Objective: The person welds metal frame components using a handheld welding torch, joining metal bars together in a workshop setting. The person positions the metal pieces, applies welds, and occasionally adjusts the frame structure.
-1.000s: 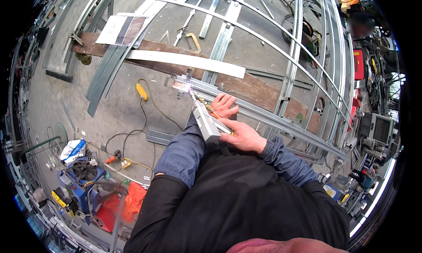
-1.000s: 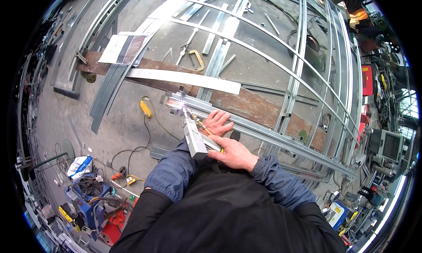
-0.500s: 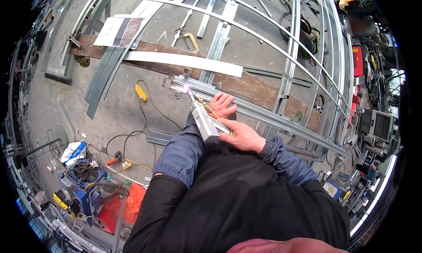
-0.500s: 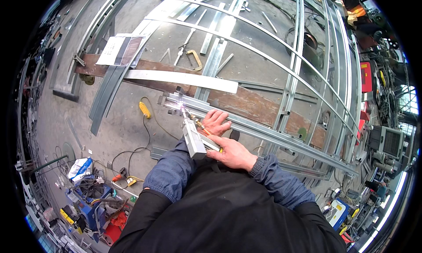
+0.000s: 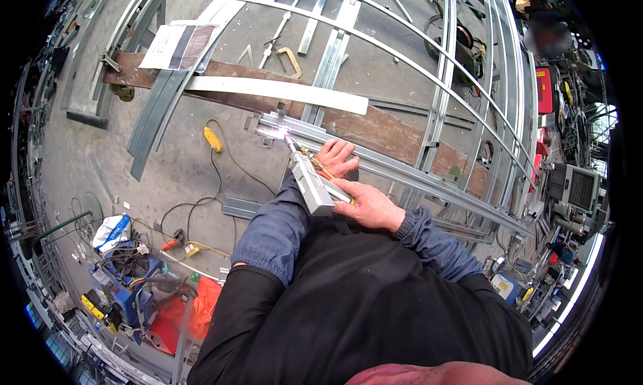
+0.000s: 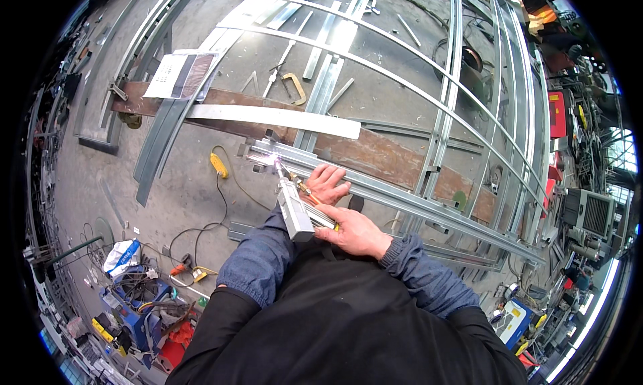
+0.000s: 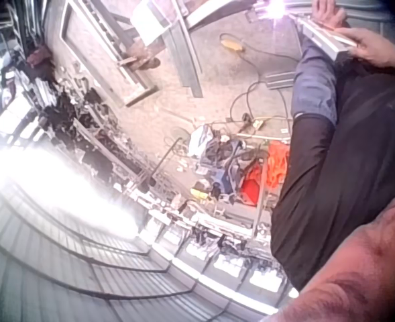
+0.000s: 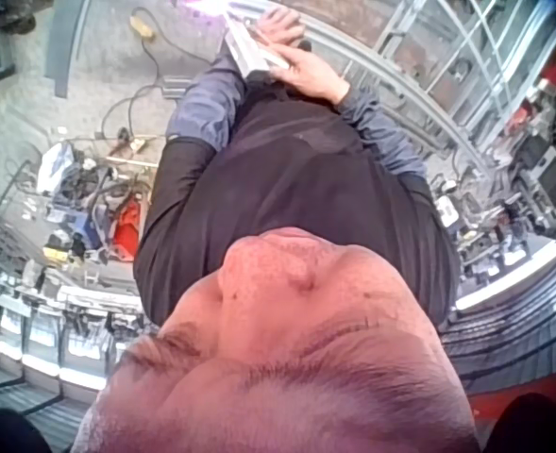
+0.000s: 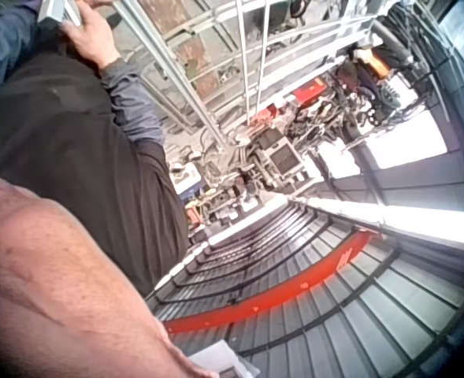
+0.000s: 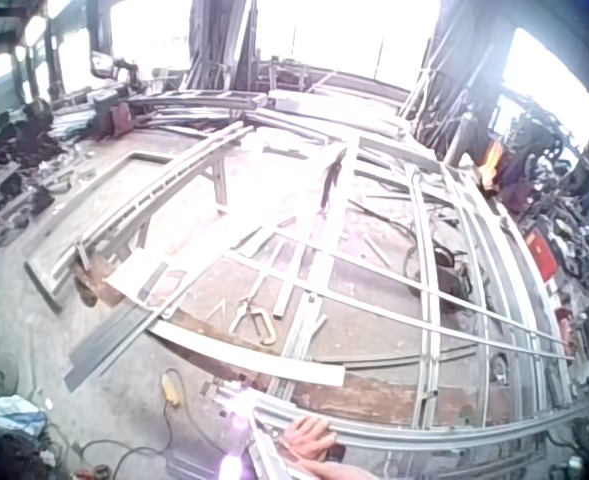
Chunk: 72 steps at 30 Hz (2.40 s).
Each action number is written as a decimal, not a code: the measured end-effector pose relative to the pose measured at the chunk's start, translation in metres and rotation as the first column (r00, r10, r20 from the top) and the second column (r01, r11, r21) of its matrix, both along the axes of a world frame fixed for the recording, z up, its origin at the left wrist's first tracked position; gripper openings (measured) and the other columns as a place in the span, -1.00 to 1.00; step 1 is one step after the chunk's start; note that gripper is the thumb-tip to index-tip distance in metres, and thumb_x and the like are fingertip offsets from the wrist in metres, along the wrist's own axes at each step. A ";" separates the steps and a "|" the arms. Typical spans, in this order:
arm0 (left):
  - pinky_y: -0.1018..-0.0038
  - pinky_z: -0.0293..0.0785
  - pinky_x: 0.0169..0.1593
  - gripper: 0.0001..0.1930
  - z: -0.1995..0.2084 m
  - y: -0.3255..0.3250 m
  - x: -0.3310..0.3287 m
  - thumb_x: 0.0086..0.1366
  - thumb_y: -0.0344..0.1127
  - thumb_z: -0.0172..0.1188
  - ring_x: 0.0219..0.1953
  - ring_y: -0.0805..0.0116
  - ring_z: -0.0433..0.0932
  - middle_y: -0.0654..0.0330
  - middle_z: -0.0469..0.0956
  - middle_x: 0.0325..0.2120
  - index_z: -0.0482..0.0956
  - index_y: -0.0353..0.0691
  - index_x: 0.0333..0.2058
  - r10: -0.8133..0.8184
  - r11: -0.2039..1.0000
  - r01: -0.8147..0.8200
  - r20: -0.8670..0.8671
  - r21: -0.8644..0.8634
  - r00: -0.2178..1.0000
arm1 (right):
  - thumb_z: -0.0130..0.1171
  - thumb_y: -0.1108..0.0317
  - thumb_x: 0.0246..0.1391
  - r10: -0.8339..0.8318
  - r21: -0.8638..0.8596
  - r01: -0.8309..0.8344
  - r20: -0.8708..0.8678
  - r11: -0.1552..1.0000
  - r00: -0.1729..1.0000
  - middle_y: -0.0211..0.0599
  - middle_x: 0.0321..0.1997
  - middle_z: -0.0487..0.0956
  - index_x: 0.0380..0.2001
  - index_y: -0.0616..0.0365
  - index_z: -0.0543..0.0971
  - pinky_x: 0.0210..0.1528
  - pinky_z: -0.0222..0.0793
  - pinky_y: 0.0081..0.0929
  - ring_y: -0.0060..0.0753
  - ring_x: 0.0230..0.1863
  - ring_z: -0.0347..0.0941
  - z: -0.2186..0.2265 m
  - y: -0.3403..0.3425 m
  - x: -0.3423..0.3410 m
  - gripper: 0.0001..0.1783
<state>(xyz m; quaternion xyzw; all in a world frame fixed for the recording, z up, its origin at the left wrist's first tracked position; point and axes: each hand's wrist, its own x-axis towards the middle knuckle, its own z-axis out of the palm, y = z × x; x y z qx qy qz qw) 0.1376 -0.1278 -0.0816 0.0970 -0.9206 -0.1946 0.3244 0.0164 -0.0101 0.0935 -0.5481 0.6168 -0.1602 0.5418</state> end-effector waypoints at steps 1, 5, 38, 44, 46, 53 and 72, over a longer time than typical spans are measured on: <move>0.07 0.48 0.22 -0.60 0.000 0.000 0.000 0.05 -0.21 0.43 0.08 0.05 0.61 0.05 0.60 0.01 0.66 -0.07 -0.09 0.002 1.000 -0.002 -0.004 -0.002 1.000 | 0.32 -0.12 0.37 -0.002 -0.004 0.002 0.003 1.000 1.000 0.17 0.20 0.66 0.46 0.10 0.45 0.29 0.48 -0.04 0.25 0.25 0.57 0.000 0.000 0.000 -0.23; 0.06 0.47 0.23 -0.59 -0.001 0.001 0.000 0.05 -0.21 0.42 0.10 0.04 0.61 0.04 0.60 0.02 0.67 -0.07 -0.07 -0.001 1.000 0.001 -0.004 0.001 1.000 | 0.32 -0.11 0.37 -0.005 -0.008 0.005 0.002 1.000 1.000 0.16 0.19 0.66 0.46 0.08 0.45 0.28 0.48 -0.03 0.24 0.24 0.57 0.002 0.001 0.000 -0.23; 0.01 0.43 0.34 -0.60 0.015 0.007 0.004 0.19 -0.14 0.30 0.16 0.01 0.59 0.03 0.60 0.06 0.68 -0.04 0.01 0.025 0.999 -0.034 0.192 0.041 0.981 | 0.22 0.15 0.42 -0.058 0.142 0.027 0.221 0.989 0.974 0.08 0.36 0.60 0.63 -0.07 0.26 0.42 0.39 -0.27 -0.07 0.35 0.55 0.041 0.012 -0.051 -0.21; 0.05 0.32 0.43 -0.44 0.008 0.012 -0.004 0.37 0.11 0.31 0.27 0.12 0.59 0.19 0.67 0.18 0.68 -0.06 0.23 0.111 0.993 -0.115 0.328 -0.007 0.938 | 0.13 0.14 0.55 -0.313 0.480 0.101 0.385 0.872 0.868 -0.45 0.04 0.58 0.46 0.10 0.39 -0.12 0.62 -0.47 -0.60 -0.15 0.55 0.097 -0.005 -0.123 -0.45; 0.03 0.31 0.45 -0.45 0.011 0.012 -0.004 0.36 0.11 0.34 0.28 0.13 0.59 0.20 0.67 0.17 0.70 -0.05 0.21 0.125 0.992 -0.126 0.289 -0.015 0.949 | 0.14 -0.01 0.56 -0.298 0.545 0.037 0.400 0.838 0.866 -0.40 -0.05 0.55 0.37 0.10 0.42 -0.14 0.63 -0.44 -0.51 -0.24 0.58 0.102 -0.025 -0.137 -0.45; 0.15 0.49 0.15 -0.65 -0.015 0.023 -0.004 0.31 0.12 0.36 -0.06 0.34 0.66 0.46 0.69 -0.09 0.69 0.22 0.00 0.184 0.983 -0.182 0.291 -0.034 0.939 | 0.10 -0.17 0.54 -0.239 0.629 -0.167 0.508 0.759 0.827 -0.28 -0.17 0.61 0.05 0.16 0.47 -0.28 0.64 -0.39 -0.38 -0.32 0.67 0.042 -0.093 -0.147 -0.46; 0.25 0.40 0.24 -0.61 -0.012 0.022 0.000 0.22 -0.01 0.37 0.28 0.28 0.53 0.41 0.59 0.16 0.67 0.19 0.03 0.196 0.978 -0.165 0.283 -0.131 0.939 | 0.03 -0.26 0.54 -0.364 0.710 -0.280 0.609 0.646 0.704 -0.31 -0.19 0.61 0.16 -0.01 0.50 -0.40 0.67 -0.41 -0.41 -0.41 0.67 -0.038 -0.130 -0.153 -0.45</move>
